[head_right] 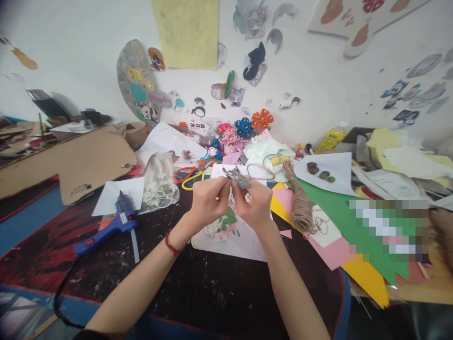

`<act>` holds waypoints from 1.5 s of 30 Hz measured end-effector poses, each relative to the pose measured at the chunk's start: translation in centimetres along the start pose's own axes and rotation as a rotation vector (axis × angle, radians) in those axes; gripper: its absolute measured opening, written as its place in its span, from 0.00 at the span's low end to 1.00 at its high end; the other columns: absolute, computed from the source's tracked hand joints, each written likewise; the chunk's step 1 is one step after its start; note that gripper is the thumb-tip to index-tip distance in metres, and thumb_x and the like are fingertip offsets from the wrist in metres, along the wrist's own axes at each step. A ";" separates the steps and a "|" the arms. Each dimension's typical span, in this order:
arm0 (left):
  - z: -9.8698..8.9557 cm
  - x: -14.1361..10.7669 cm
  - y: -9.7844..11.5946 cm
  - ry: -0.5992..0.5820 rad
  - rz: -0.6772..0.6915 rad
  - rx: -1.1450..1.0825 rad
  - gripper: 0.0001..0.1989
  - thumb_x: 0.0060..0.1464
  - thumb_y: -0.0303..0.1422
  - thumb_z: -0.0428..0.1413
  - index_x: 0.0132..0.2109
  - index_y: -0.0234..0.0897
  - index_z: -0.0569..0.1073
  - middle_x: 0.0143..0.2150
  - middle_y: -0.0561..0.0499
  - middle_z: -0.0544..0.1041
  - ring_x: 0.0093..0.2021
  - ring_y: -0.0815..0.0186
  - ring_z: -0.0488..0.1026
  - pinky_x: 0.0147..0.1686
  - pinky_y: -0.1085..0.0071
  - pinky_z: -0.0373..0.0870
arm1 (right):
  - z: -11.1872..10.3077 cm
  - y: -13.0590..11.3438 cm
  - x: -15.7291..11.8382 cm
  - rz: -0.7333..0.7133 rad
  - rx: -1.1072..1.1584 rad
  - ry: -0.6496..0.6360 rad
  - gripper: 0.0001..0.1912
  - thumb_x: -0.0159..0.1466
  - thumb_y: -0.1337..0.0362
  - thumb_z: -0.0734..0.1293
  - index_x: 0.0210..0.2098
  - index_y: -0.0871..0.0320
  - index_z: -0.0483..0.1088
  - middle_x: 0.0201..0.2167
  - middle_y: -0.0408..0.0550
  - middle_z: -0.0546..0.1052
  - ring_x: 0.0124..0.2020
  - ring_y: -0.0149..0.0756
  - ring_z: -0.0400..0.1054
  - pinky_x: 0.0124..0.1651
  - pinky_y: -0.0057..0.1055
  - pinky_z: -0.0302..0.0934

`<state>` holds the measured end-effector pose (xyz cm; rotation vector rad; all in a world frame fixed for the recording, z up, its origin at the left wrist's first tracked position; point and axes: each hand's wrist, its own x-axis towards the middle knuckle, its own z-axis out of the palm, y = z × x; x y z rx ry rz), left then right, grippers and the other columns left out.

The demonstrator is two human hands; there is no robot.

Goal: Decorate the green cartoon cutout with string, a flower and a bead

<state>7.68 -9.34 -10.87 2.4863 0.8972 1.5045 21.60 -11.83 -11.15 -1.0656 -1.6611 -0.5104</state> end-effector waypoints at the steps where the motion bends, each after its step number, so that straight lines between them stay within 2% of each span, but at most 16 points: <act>1: -0.1 0.0 0.0 -0.008 0.001 -0.010 0.15 0.60 0.29 0.45 0.25 0.40 0.54 0.19 0.56 0.57 0.20 0.70 0.53 0.25 0.69 0.47 | 0.0 0.0 0.0 0.002 0.002 -0.002 0.20 0.64 0.64 0.65 0.17 0.56 0.60 0.12 0.40 0.63 0.15 0.28 0.56 0.23 0.30 0.49; 4: -0.2 0.1 0.0 -0.017 -0.010 -0.033 0.15 0.61 0.29 0.44 0.25 0.39 0.54 0.19 0.56 0.57 0.19 0.71 0.53 0.25 0.70 0.48 | 0.0 -0.1 0.0 0.012 0.005 0.011 0.19 0.64 0.64 0.65 0.17 0.56 0.61 0.13 0.41 0.65 0.16 0.28 0.58 0.23 0.29 0.50; 9: -0.2 0.5 0.0 -0.037 -0.125 -0.138 0.15 0.65 0.31 0.45 0.27 0.38 0.60 0.20 0.57 0.60 0.20 0.71 0.56 0.26 0.72 0.50 | 0.0 -0.1 0.2 0.036 0.007 0.043 0.18 0.63 0.67 0.66 0.17 0.57 0.63 0.14 0.42 0.68 0.16 0.28 0.60 0.23 0.28 0.50; 15: -0.6 1.1 -0.1 -0.123 -0.174 -0.181 0.15 0.68 0.38 0.45 0.34 0.37 0.68 0.24 0.55 0.67 0.23 0.71 0.61 0.28 0.73 0.53 | 0.0 0.3 0.1 0.188 0.035 0.027 0.18 0.64 0.65 0.67 0.17 0.58 0.67 0.14 0.43 0.70 0.17 0.30 0.63 0.25 0.29 0.53; 23: -0.2 0.3 -0.1 -0.083 -0.056 0.063 0.14 0.67 0.30 0.42 0.31 0.38 0.61 0.21 0.55 0.63 0.21 0.68 0.60 0.26 0.70 0.48 | 0.3 0.1 -0.3 0.162 0.014 0.010 0.18 0.64 0.63 0.67 0.18 0.58 0.67 0.13 0.42 0.68 0.18 0.30 0.61 0.26 0.30 0.53; 27: 0.1 0.1 -0.1 -0.069 -0.067 0.044 0.14 0.66 0.31 0.42 0.31 0.39 0.61 0.21 0.55 0.63 0.21 0.68 0.60 0.26 0.69 0.48 | 0.3 -0.3 -0.2 0.163 0.040 0.000 0.20 0.64 0.62 0.67 0.16 0.57 0.66 0.12 0.42 0.67 0.16 0.29 0.61 0.25 0.29 0.55; 32: 0.0 0.7 0.2 -0.063 -0.288 -0.335 0.16 0.67 0.36 0.45 0.30 0.37 0.66 0.21 0.56 0.63 0.22 0.71 0.59 0.27 0.72 0.53 | 0.3 -0.2 -0.1 0.241 0.089 -0.006 0.19 0.65 0.61 0.67 0.18 0.58 0.68 0.13 0.43 0.70 0.17 0.30 0.64 0.23 0.29 0.55; 37: 0.1 1.3 0.5 -0.080 -0.537 -0.742 0.17 0.63 0.38 0.49 0.28 0.35 0.68 0.20 0.58 0.57 0.22 0.73 0.54 0.24 0.73 0.51 | 0.5 0.1 -0.5 0.427 0.276 -0.027 0.15 0.64 0.60 0.68 0.23 0.59 0.71 0.17 0.43 0.73 0.17 0.31 0.67 0.23 0.29 0.60; 41: -0.2 1.6 0.7 -0.113 -0.704 -1.072 0.16 0.60 0.40 0.51 0.28 0.35 0.68 0.17 0.60 0.53 0.18 0.75 0.47 0.20 0.74 0.45 | 0.4 0.0 -0.4 0.404 0.250 -0.024 0.17 0.63 0.61 0.69 0.20 0.58 0.70 0.15 0.43 0.72 0.17 0.30 0.66 0.23 0.29 0.58; 45: -0.7 1.8 0.6 -0.230 -0.852 -1.312 0.12 0.60 0.39 0.51 0.32 0.36 0.68 0.16 0.62 0.52 0.17 0.76 0.42 0.17 0.75 0.42 | 0.3 -0.2 -0.1 0.423 0.280 -0.019 0.19 0.62 0.60 0.69 0.17 0.58 0.68 0.14 0.42 0.71 0.17 0.30 0.65 0.23 0.29 0.58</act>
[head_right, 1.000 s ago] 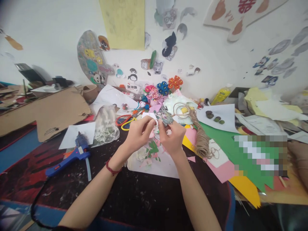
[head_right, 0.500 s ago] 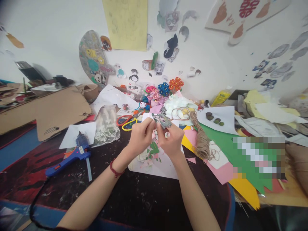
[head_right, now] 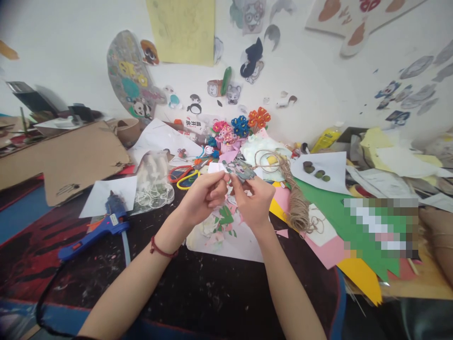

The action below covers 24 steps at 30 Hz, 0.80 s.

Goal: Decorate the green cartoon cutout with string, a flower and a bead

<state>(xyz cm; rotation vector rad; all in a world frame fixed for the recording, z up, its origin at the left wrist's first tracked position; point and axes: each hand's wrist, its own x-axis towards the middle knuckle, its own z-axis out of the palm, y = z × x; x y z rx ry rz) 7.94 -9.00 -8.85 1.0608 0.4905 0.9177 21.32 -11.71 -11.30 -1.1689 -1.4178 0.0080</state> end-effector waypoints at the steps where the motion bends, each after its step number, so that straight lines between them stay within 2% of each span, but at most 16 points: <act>1: -0.1 0.0 0.1 -0.022 -0.030 -0.006 0.12 0.61 0.39 0.50 0.33 0.36 0.68 0.16 0.62 0.53 0.16 0.76 0.42 0.16 0.76 0.43 | 0.0 -0.1 0.0 0.028 0.037 -0.003 0.19 0.62 0.60 0.70 0.17 0.58 0.68 0.14 0.42 0.71 0.17 0.30 0.65 0.23 0.29 0.58; 4: -0.4 0.0 0.0 -0.017 0.018 0.200 0.14 0.64 0.40 0.47 0.34 0.35 0.69 0.18 0.58 0.62 0.16 0.75 0.52 0.16 0.76 0.51 | -0.1 -0.2 0.1 0.134 0.153 -0.012 0.17 0.62 0.60 0.70 0.19 0.58 0.69 0.15 0.41 0.70 0.16 0.29 0.63 0.21 0.28 0.57; 7: -0.6 -0.1 -0.3 0.114 0.257 0.671 0.09 0.63 0.36 0.51 0.42 0.35 0.69 0.24 0.54 0.71 0.22 0.71 0.66 0.23 0.74 0.62 | -0.3 -0.3 0.3 0.203 0.175 0.003 0.17 0.61 0.60 0.70 0.19 0.59 0.68 0.14 0.40 0.68 0.15 0.28 0.61 0.19 0.28 0.55; 9: -0.8 -0.2 -0.4 0.145 0.456 0.967 0.13 0.61 0.33 0.53 0.52 0.35 0.66 0.32 0.52 0.75 0.29 0.69 0.72 0.30 0.72 0.67 | -0.4 -0.2 0.5 0.237 0.157 0.025 0.19 0.61 0.60 0.71 0.17 0.59 0.66 0.12 0.39 0.66 0.14 0.27 0.59 0.18 0.28 0.53; 11: -1.0 -0.4 -0.3 0.069 0.615 1.181 0.18 0.63 0.32 0.53 0.58 0.34 0.62 0.40 0.48 0.77 0.36 0.66 0.74 0.37 0.69 0.69 | -0.5 0.0 0.7 0.279 0.164 0.043 0.19 0.60 0.60 0.71 0.16 0.58 0.65 0.11 0.39 0.64 0.13 0.26 0.57 0.17 0.27 0.50; 12: -1.1 -0.4 -0.2 0.023 0.671 1.262 0.18 0.64 0.32 0.51 0.59 0.34 0.61 0.43 0.46 0.77 0.39 0.64 0.74 0.40 0.68 0.69 | -0.6 0.1 0.8 0.298 0.182 0.045 0.19 0.59 0.60 0.72 0.16 0.58 0.64 0.11 0.38 0.64 0.13 0.26 0.56 0.17 0.27 0.49; 14: -1.4 -0.5 0.0 -0.047 0.745 1.401 0.15 0.67 0.30 0.46 0.59 0.34 0.62 0.46 0.45 0.77 0.44 0.62 0.74 0.43 0.66 0.69 | -0.7 0.4 1.0 0.323 0.228 0.040 0.19 0.59 0.61 0.72 0.17 0.58 0.65 0.11 0.39 0.65 0.12 0.26 0.57 0.17 0.26 0.49; 17: -1.8 -0.5 0.2 -0.082 0.825 1.592 0.16 0.64 0.22 0.43 0.57 0.34 0.64 0.48 0.44 0.76 0.46 0.61 0.73 0.42 0.67 0.68 | -0.8 0.6 1.1 0.343 0.276 0.011 0.18 0.59 0.63 0.72 0.17 0.59 0.64 0.11 0.39 0.65 0.12 0.25 0.57 0.16 0.26 0.48; 20: -1.9 -0.3 0.1 -0.082 0.984 1.786 0.14 0.64 0.21 0.44 0.54 0.32 0.66 0.46 0.44 0.76 0.41 0.63 0.73 0.39 0.67 0.67 | -0.9 0.6 1.2 0.339 0.286 -0.018 0.20 0.59 0.63 0.72 0.16 0.58 0.62 0.11 0.38 0.64 0.12 0.24 0.55 0.16 0.25 0.47; 24: -1.9 -0.5 0.1 0.022 1.236 1.938 0.07 0.66 0.24 0.46 0.46 0.31 0.69 0.33 0.50 0.75 0.30 0.66 0.69 0.31 0.69 0.62 | -1.0 0.3 1.2 0.345 0.282 -0.078 0.23 0.59 0.62 0.72 0.15 0.58 0.58 0.10 0.38 0.63 0.12 0.23 0.54 0.16 0.25 0.45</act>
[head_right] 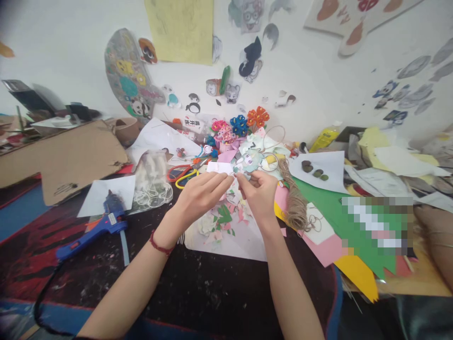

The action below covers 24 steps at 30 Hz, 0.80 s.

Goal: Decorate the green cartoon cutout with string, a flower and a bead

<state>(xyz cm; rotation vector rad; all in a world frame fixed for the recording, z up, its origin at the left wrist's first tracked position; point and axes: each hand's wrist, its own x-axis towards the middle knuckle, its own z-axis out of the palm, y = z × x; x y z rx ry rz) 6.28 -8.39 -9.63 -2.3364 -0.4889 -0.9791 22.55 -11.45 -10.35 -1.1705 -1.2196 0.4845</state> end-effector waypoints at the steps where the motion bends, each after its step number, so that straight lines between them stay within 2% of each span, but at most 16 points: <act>1: 0.0 -0.1 0.1 0.038 -0.002 0.029 0.06 0.66 0.24 0.47 0.44 0.31 0.69 0.30 0.51 0.74 0.29 0.67 0.68 0.30 0.69 0.60 | 0.0 -0.1 0.0 0.003 -0.010 -0.016 0.23 0.59 0.61 0.73 0.15 0.58 0.58 0.10 0.38 0.63 0.12 0.23 0.54 0.16 0.25 0.45; 5: 0.5 -0.4 0.2 0.137 -0.143 0.070 0.07 0.66 0.26 0.49 0.38 0.34 0.68 0.26 0.54 0.71 0.26 0.70 0.67 0.27 0.70 0.57 | 0.3 -0.2 -0.3 -0.051 -0.068 -0.030 0.21 0.60 0.59 0.72 0.16 0.59 0.64 0.11 0.39 0.65 0.13 0.25 0.57 0.17 0.25 0.49; 7: 1.0 -0.5 0.4 0.157 -0.262 0.046 0.11 0.67 0.29 0.48 0.33 0.35 0.67 0.24 0.54 0.69 0.23 0.71 0.66 0.25 0.70 0.54 | 0.4 0.1 -0.4 -0.090 -0.107 -0.016 0.19 0.61 0.58 0.71 0.18 0.60 0.68 0.13 0.40 0.67 0.15 0.26 0.60 0.19 0.26 0.52; 9: 1.4 -0.4 0.8 0.168 -0.409 -0.070 0.14 0.67 0.32 0.49 0.31 0.36 0.66 0.22 0.55 0.69 0.22 0.71 0.65 0.23 0.71 0.52 | 0.6 0.5 -0.5 -0.131 -0.168 0.007 0.18 0.61 0.57 0.71 0.20 0.60 0.69 0.14 0.41 0.69 0.17 0.28 0.62 0.22 0.27 0.54; 11: 1.6 -0.1 1.3 0.183 -0.604 -0.310 0.14 0.66 0.34 0.50 0.31 0.35 0.66 0.22 0.55 0.70 0.21 0.72 0.67 0.23 0.73 0.53 | 0.6 0.9 -0.5 -0.174 -0.225 0.029 0.18 0.62 0.57 0.70 0.20 0.60 0.69 0.16 0.42 0.69 0.18 0.28 0.63 0.23 0.27 0.55; 16: 0.8 1.0 1.7 0.169 -1.140 -1.162 0.15 0.61 0.38 0.55 0.28 0.35 0.67 0.19 0.55 0.71 0.16 0.73 0.67 0.18 0.77 0.59 | 0.6 1.4 -0.5 -0.208 -0.259 0.054 0.18 0.63 0.57 0.69 0.20 0.59 0.70 0.17 0.42 0.70 0.19 0.28 0.64 0.25 0.27 0.57; 21: 0.2 1.2 0.6 0.141 -1.410 -1.826 0.11 0.55 0.35 0.58 0.28 0.32 0.70 0.18 0.57 0.68 0.13 0.77 0.61 0.12 0.79 0.49 | 0.8 1.3 -0.6 -0.218 -0.229 0.059 0.19 0.63 0.57 0.70 0.19 0.59 0.69 0.16 0.41 0.70 0.19 0.28 0.63 0.24 0.27 0.56; 24: 0.3 1.3 0.4 0.146 -1.504 -2.042 0.10 0.54 0.32 0.57 0.28 0.30 0.70 0.19 0.58 0.65 0.13 0.81 0.55 0.13 0.81 0.44 | 1.0 1.2 -0.6 -0.201 -0.228 0.074 0.20 0.62 0.57 0.70 0.18 0.59 0.68 0.15 0.41 0.69 0.18 0.27 0.61 0.24 0.27 0.55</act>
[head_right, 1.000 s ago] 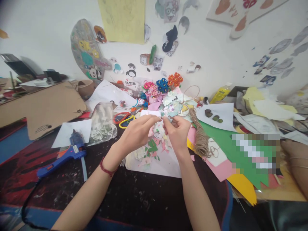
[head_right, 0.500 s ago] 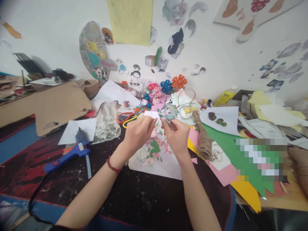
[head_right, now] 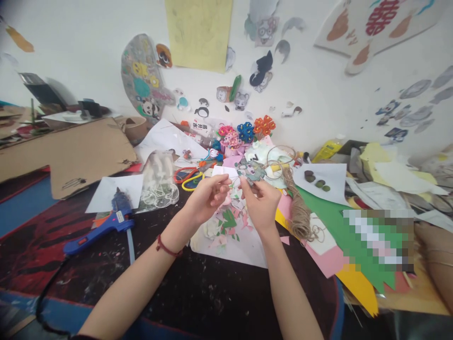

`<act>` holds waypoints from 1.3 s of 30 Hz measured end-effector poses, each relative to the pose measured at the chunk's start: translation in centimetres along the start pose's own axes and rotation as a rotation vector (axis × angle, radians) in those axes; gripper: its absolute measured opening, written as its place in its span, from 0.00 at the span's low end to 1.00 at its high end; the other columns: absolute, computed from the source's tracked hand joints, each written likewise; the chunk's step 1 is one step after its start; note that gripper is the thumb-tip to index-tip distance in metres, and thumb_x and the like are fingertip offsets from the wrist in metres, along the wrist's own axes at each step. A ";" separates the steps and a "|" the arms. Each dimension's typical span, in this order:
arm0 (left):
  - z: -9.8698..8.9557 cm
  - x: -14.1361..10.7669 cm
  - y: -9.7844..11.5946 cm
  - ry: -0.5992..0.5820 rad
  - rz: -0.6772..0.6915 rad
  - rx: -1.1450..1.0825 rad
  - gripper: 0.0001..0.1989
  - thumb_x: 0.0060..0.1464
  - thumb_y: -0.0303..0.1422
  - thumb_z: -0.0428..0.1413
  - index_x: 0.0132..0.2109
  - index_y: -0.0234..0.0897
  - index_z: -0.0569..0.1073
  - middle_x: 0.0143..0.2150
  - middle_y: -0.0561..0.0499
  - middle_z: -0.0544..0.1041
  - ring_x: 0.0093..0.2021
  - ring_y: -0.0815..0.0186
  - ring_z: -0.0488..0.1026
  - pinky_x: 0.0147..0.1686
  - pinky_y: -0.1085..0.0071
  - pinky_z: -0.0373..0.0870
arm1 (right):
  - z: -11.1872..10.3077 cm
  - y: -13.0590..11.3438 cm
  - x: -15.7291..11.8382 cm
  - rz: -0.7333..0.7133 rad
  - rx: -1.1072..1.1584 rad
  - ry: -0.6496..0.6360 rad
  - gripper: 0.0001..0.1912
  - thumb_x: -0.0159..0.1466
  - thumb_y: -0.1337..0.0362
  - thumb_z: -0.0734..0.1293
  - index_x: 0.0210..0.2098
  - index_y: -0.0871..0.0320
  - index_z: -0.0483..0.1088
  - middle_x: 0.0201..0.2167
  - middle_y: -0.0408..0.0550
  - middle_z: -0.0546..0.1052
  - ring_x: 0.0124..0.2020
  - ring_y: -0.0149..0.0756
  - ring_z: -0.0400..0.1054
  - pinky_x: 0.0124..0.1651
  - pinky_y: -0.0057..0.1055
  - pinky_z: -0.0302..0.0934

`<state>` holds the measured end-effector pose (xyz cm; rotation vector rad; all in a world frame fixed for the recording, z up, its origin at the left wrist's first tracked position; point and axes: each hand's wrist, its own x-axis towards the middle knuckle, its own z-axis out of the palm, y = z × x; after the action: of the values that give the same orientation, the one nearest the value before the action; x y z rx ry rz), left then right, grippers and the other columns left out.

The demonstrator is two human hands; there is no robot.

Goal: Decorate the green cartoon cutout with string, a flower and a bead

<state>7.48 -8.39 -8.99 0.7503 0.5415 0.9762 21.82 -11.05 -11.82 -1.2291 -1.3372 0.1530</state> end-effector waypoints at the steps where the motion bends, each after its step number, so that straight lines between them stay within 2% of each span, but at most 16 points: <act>1: 0.0 0.0 -0.1 -0.008 -0.021 -0.026 0.10 0.54 0.31 0.57 0.28 0.30 0.70 0.19 0.58 0.64 0.14 0.82 0.54 0.13 0.81 0.45 | 0.0 0.0 0.0 0.017 0.011 0.004 0.19 0.62 0.57 0.70 0.18 0.59 0.68 0.15 0.41 0.69 0.19 0.27 0.61 0.24 0.27 0.55; 3: 0.0 0.1 -0.3 -0.013 -0.014 -0.009 0.10 0.54 0.32 0.58 0.29 0.30 0.70 0.21 0.57 0.66 0.16 0.81 0.57 0.15 0.81 0.49 | 0.1 -0.1 0.1 0.054 0.044 0.008 0.18 0.61 0.57 0.71 0.19 0.59 0.69 0.15 0.41 0.69 0.18 0.28 0.62 0.23 0.27 0.56; 5: -0.2 0.2 -0.4 0.060 0.099 0.131 0.10 0.54 0.34 0.59 0.33 0.30 0.72 0.27 0.52 0.71 0.20 0.78 0.64 0.19 0.79 0.57 | 0.2 -0.1 0.3 0.083 0.065 0.007 0.17 0.60 0.57 0.71 0.20 0.59 0.69 0.15 0.41 0.70 0.17 0.28 0.63 0.22 0.27 0.56; 6: -0.4 0.2 -0.4 0.134 0.212 0.268 0.10 0.54 0.35 0.60 0.36 0.31 0.72 0.31 0.49 0.74 0.23 0.75 0.68 0.23 0.77 0.62 | 0.2 -0.1 0.3 0.096 0.067 0.007 0.17 0.60 0.57 0.71 0.20 0.59 0.68 0.14 0.41 0.69 0.16 0.28 0.63 0.21 0.27 0.56; 8: -0.9 0.2 -0.1 0.324 0.546 0.648 0.15 0.52 0.33 0.61 0.46 0.33 0.72 0.42 0.44 0.77 0.34 0.66 0.74 0.34 0.70 0.70 | 0.1 -0.1 0.5 0.124 0.066 0.012 0.17 0.60 0.58 0.71 0.20 0.59 0.68 0.13 0.40 0.68 0.15 0.28 0.62 0.20 0.27 0.55; 10: -1.3 0.0 0.3 0.416 0.912 1.063 0.23 0.52 0.28 0.60 0.55 0.36 0.68 0.53 0.41 0.74 0.48 0.59 0.73 0.48 0.61 0.69 | 0.0 0.0 0.6 0.145 0.056 0.021 0.17 0.60 0.59 0.71 0.19 0.59 0.68 0.12 0.39 0.67 0.14 0.28 0.61 0.19 0.26 0.54; 12: -1.6 -0.3 0.6 0.328 1.202 1.460 0.25 0.55 0.23 0.56 0.59 0.41 0.66 0.59 0.44 0.72 0.57 0.56 0.69 0.57 0.55 0.62 | -0.1 0.0 0.6 0.154 0.045 0.029 0.17 0.60 0.60 0.71 0.18 0.59 0.67 0.11 0.38 0.66 0.13 0.27 0.60 0.18 0.26 0.52; 13: -1.7 -0.4 0.6 0.242 1.295 1.631 0.24 0.57 0.22 0.54 0.59 0.43 0.67 0.60 0.46 0.72 0.59 0.56 0.68 0.60 0.54 0.59 | -0.1 0.0 0.7 0.155 0.040 0.031 0.17 0.59 0.60 0.71 0.18 0.59 0.67 0.11 0.38 0.66 0.13 0.27 0.60 0.18 0.26 0.52; 15: -1.8 -0.5 0.5 0.092 1.383 1.904 0.18 0.62 0.23 0.51 0.56 0.42 0.70 0.57 0.48 0.75 0.58 0.57 0.69 0.61 0.55 0.58 | -0.1 0.0 0.7 0.152 0.036 0.032 0.17 0.59 0.60 0.72 0.17 0.58 0.66 0.11 0.38 0.66 0.13 0.27 0.59 0.18 0.26 0.51; 17: -2.0 -0.3 0.2 0.042 1.399 2.054 0.12 0.64 0.24 0.49 0.50 0.38 0.73 0.49 0.47 0.78 0.53 0.59 0.72 0.60 0.56 0.60 | -0.1 -0.2 0.7 0.148 0.046 0.024 0.17 0.59 0.60 0.72 0.17 0.58 0.66 0.11 0.38 0.66 0.13 0.27 0.60 0.18 0.26 0.51; 20: -2.2 0.0 -0.1 0.047 1.389 2.096 0.11 0.65 0.24 0.48 0.44 0.36 0.74 0.39 0.47 0.78 0.43 0.62 0.74 0.56 0.58 0.64 | -0.1 -0.4 0.6 0.145 0.083 -0.011 0.18 0.59 0.60 0.71 0.18 0.58 0.66 0.12 0.39 0.67 0.14 0.27 0.61 0.19 0.26 0.52; 23: -2.3 0.1 0.0 -0.047 1.352 2.037 0.13 0.66 0.23 0.45 0.42 0.35 0.74 0.38 0.46 0.76 0.42 0.61 0.73 0.53 0.59 0.66 | -0.2 -0.5 0.5 0.141 0.117 -0.038 0.18 0.59 0.59 0.71 0.18 0.58 0.65 0.12 0.39 0.67 0.14 0.27 0.60 0.19 0.26 0.53; 26: -2.0 0.0 0.3 -0.173 1.235 1.895 0.16 0.66 0.24 0.42 0.40 0.36 0.74 0.36 0.46 0.75 0.40 0.61 0.72 0.50 0.58 0.66 | -0.3 -0.3 0.5 0.135 0.131 -0.044 0.19 0.59 0.58 0.72 0.18 0.58 0.64 0.12 0.39 0.66 0.13 0.27 0.60 0.18 0.26 0.52; 28: -1.8 0.0 0.3 -0.193 1.148 1.777 0.16 0.67 0.26 0.41 0.39 0.38 0.73 0.33 0.47 0.74 0.37 0.62 0.71 0.48 0.59 0.66 | -0.3 -0.2 0.5 0.126 0.135 -0.048 0.19 0.59 0.57 0.72 0.18 0.58 0.64 0.12 0.39 0.66 0.14 0.27 0.60 0.18 0.26 0.52; 35: -1.4 0.2 -1.9 0.043 1.051 1.551 0.16 0.66 0.31 0.45 0.29 0.38 0.69 0.24 0.50 0.68 0.27 0.64 0.64 0.32 0.67 0.57 | -0.2 -0.4 0.2 0.050 0.149 -0.034 0.16 0.61 0.57 0.71 0.22 0.58 0.67 0.16 0.40 0.69 0.16 0.27 0.61 0.19 0.26 0.55; 39: -0.7 -0.3 -2.5 0.126 0.901 1.302 0.13 0.65 0.33 0.48 0.32 0.37 0.71 0.24 0.52 0.73 0.24 0.69 0.65 0.29 0.72 0.56 | -0.2 -0.7 0.1 -0.005 0.125 -0.006 0.14 0.62 0.59 0.71 0.23 0.59 0.69 0.17 0.40 0.69 0.18 0.28 0.63 0.22 0.27 0.57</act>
<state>8.15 -9.30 -11.30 2.2346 0.9888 1.4560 21.68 -11.42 -11.21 -1.1209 -1.3158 0.2336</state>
